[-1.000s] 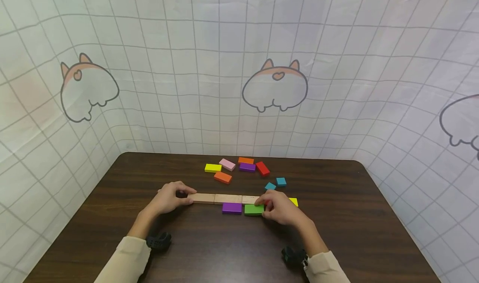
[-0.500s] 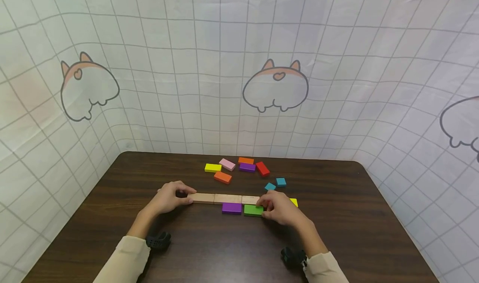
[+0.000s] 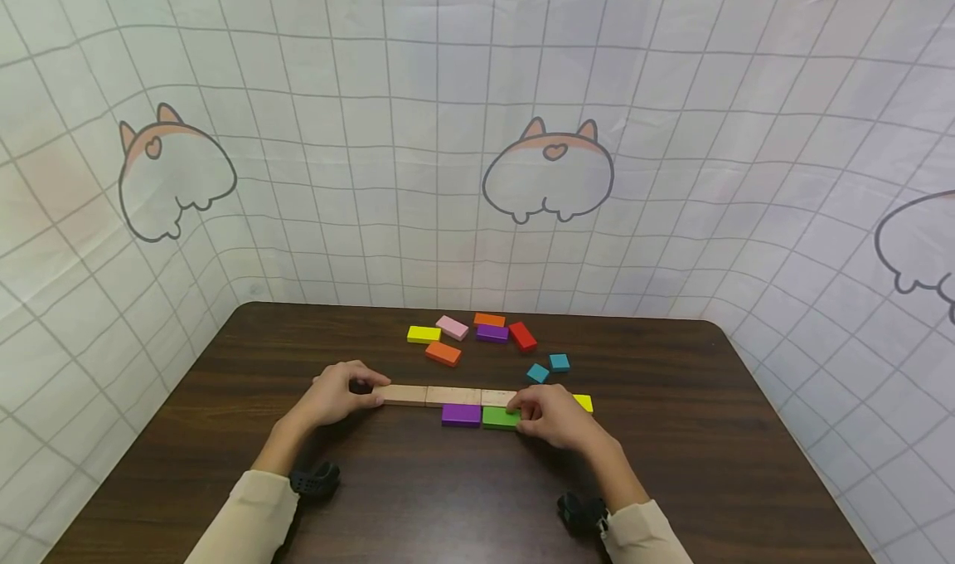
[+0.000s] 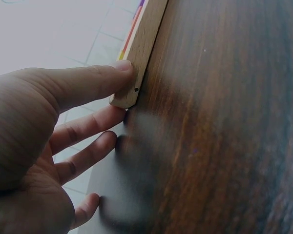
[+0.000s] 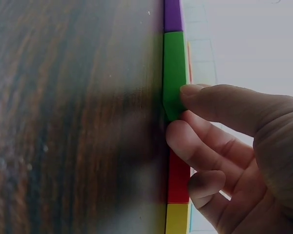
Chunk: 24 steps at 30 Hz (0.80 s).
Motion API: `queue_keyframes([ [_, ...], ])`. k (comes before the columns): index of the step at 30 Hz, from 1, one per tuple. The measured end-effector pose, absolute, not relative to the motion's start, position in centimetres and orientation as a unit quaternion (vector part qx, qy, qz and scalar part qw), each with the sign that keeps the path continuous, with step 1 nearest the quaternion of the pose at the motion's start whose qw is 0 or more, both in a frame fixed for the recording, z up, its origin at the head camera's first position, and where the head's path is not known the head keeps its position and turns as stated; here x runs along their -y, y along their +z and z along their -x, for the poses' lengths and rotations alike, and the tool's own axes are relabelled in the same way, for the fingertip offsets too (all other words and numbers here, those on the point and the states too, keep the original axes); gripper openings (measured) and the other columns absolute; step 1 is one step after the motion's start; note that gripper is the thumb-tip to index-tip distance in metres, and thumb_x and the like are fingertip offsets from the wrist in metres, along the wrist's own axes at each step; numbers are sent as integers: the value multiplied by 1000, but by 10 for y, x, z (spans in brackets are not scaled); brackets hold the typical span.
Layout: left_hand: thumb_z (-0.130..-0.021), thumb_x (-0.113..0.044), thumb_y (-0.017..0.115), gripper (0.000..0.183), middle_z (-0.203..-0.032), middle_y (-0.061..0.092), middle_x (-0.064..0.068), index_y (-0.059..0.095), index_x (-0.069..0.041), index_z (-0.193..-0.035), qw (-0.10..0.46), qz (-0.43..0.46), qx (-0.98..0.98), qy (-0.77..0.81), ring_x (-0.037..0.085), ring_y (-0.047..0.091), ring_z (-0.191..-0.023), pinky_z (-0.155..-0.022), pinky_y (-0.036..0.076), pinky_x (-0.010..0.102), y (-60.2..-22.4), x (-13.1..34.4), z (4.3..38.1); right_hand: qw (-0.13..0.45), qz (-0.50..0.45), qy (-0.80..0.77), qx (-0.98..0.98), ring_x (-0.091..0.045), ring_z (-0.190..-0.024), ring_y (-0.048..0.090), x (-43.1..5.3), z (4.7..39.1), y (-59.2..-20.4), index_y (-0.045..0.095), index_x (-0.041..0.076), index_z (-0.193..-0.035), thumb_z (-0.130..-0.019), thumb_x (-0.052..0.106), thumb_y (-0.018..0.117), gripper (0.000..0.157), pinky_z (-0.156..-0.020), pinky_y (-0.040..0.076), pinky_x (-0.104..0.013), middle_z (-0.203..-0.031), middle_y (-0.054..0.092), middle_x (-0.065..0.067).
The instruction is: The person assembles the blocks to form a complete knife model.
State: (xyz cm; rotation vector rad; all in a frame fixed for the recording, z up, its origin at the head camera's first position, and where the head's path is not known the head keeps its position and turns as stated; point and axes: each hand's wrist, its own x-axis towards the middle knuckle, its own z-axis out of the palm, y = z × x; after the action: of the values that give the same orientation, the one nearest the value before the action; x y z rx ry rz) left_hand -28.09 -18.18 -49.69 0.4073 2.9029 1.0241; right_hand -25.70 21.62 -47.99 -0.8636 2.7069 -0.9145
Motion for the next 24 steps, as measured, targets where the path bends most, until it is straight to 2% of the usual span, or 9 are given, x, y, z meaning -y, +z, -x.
queue_keyframes([
  [13, -86, -29, 84, 23, -98, 69, -10, 81, -33, -108, 18, -132, -934, 331, 14, 58, -96, -86, 30, 48, -496, 182, 280, 79, 290, -303, -904, -2, -67, 50, -213, 256, -477, 74, 9, -113, -91, 10, 77, 23, -62, 47, -23, -81, 62, 6],
  [24, -85, -29, 84, 22, -97, 68, -10, 81, -32, -107, 18, -130, -934, 331, 15, 58, -96, -84, 29, 46, -497, 182, 280, 72, 290, -298, -907, -3, -67, 50, -213, 257, -480, 75, 9, -113, -91, 10, 77, 22, -62, 47, -23, -80, 62, 6],
])
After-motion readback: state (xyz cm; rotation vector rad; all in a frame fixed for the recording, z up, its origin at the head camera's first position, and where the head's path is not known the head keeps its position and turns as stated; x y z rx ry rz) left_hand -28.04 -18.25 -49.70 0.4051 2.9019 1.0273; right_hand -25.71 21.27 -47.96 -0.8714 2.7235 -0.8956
